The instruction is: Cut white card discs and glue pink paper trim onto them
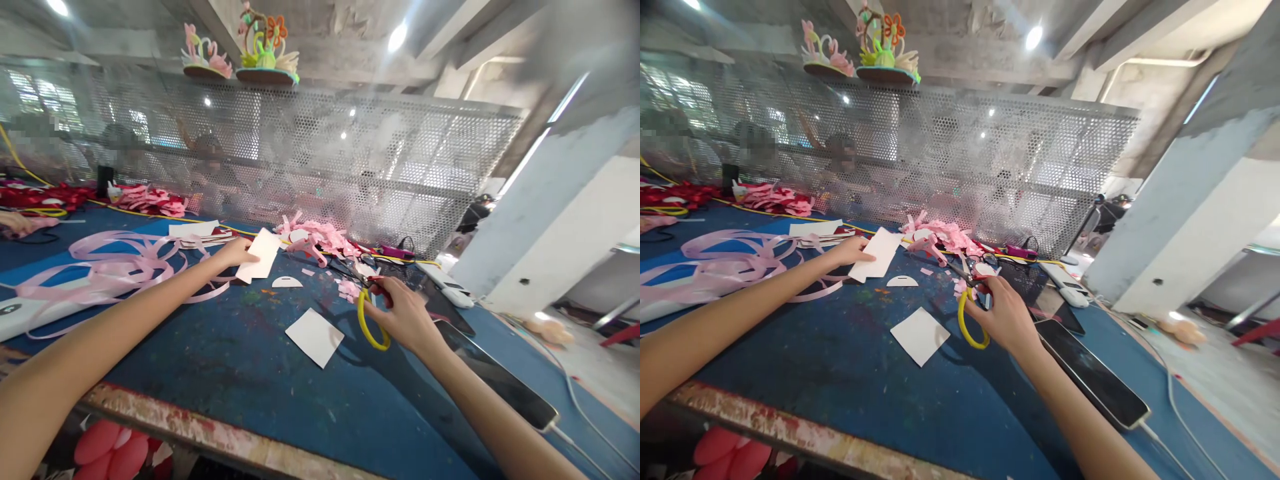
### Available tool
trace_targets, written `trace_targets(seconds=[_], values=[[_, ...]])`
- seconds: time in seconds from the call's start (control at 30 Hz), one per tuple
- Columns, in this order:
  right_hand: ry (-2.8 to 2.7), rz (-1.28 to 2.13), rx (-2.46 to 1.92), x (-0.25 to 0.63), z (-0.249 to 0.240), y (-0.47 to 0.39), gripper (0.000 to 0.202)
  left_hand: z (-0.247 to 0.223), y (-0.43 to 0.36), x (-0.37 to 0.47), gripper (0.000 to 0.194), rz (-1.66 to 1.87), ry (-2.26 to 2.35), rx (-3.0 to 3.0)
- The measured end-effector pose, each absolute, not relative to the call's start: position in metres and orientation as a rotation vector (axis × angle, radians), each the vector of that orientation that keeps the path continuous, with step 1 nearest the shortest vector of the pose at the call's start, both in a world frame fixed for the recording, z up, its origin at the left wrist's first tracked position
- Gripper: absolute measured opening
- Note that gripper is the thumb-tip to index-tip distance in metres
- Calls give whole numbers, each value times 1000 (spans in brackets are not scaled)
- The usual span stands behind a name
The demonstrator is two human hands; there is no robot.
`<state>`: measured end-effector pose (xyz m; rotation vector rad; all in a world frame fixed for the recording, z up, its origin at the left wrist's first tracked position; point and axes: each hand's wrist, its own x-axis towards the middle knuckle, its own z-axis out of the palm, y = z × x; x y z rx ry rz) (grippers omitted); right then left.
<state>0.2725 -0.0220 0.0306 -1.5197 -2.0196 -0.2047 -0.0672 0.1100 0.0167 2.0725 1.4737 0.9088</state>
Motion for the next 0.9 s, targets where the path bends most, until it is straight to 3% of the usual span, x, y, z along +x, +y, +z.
trace_targets(seconds=[0.17, 0.43, 0.53, 0.67, 0.9], values=[[-2064, 29, -1482, 268, 31, -25, 34, 30, 93, -47, 35, 1065, 1358, 1965], [-1968, 864, -1257, 260, 32, -34, 44, 51, 56, -20, 30, 1044, 1216, 2372], [-1942, 882, -1289, 261, 32, -34, 46, 47, 58, -21, 23, 1015, 1245, 2505], [-1955, 874, -1353, 261, 31, -34, 46, 44, 57, -21, 29, 1019, 1366, 2368], [-2001, 998, -1213, 255, 30, -42, 51, 57, 27, -8, 34, 1131, 1144, 2221]])
